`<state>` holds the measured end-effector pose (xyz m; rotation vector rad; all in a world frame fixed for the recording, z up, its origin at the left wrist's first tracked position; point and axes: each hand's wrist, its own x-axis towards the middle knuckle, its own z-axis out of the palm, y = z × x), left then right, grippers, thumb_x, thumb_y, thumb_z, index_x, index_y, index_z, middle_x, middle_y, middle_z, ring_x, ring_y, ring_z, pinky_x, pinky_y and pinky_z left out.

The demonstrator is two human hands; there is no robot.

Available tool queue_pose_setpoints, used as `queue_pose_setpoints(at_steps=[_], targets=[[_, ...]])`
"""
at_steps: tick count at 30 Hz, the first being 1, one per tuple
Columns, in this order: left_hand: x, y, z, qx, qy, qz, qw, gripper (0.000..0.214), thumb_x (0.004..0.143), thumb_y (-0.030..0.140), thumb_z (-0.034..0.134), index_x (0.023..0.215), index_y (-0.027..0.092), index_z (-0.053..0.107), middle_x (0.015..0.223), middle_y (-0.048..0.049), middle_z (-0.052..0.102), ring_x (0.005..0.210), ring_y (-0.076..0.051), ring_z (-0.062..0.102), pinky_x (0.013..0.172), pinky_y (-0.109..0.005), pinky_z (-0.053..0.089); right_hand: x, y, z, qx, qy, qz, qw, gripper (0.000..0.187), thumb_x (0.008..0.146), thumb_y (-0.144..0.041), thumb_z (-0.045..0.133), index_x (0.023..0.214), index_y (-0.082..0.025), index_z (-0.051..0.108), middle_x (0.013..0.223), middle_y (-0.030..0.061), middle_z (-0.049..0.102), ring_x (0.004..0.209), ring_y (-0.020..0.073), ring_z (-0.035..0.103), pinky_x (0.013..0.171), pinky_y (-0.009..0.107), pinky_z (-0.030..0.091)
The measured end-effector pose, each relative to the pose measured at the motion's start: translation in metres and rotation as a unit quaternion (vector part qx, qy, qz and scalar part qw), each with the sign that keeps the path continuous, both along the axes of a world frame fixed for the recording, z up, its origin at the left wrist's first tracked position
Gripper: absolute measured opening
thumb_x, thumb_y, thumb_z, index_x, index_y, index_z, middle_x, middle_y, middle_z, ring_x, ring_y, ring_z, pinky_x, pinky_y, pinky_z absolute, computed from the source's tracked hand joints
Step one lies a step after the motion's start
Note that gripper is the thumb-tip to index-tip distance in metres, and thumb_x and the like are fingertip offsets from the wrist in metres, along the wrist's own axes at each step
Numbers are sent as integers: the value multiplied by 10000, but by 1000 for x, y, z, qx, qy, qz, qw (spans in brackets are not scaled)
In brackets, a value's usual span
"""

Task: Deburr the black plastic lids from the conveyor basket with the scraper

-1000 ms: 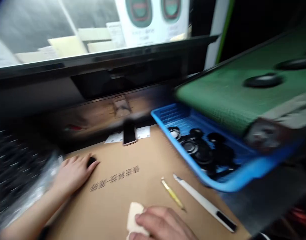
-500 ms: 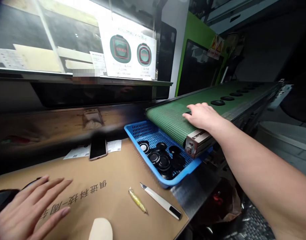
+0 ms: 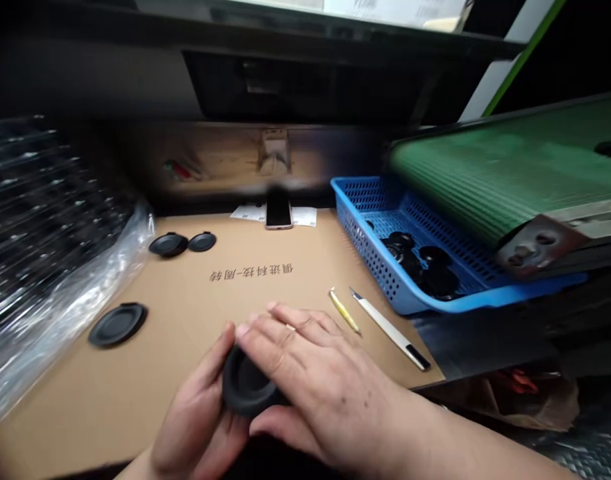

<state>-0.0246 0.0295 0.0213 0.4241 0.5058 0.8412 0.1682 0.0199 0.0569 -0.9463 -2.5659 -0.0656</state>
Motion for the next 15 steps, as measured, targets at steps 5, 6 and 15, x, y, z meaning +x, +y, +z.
queue_pose_setpoints(at_steps=[5,6,15], targets=[[-21,-3,-10,-3,-39,116,992,441,1049,418,437,1192,158,763,1151,-122,775,1010,-228,718,868,-304,551,-4,-8,-61,-59,-11,-66,996,810,1036,-595,424,1614,-67,216,1624,219,375,1524,332,347,1102,550,518],[-26,-4,-12,8,-52,119,992,436,1047,413,445,1202,152,759,1181,-131,768,1078,-243,705,892,-308,549,-3,-12,-69,-66,-27,-58,996,772,1027,-548,480,1614,-99,258,1628,213,370,1513,364,356,1069,579,537],[-19,-11,-26,64,-67,115,989,405,979,383,577,1248,112,711,1288,-150,703,1247,-268,600,930,-308,529,13,-53,-75,-75,178,-17,981,497,917,-94,571,1386,-250,615,1431,131,559,1288,276,575,1020,431,572]])
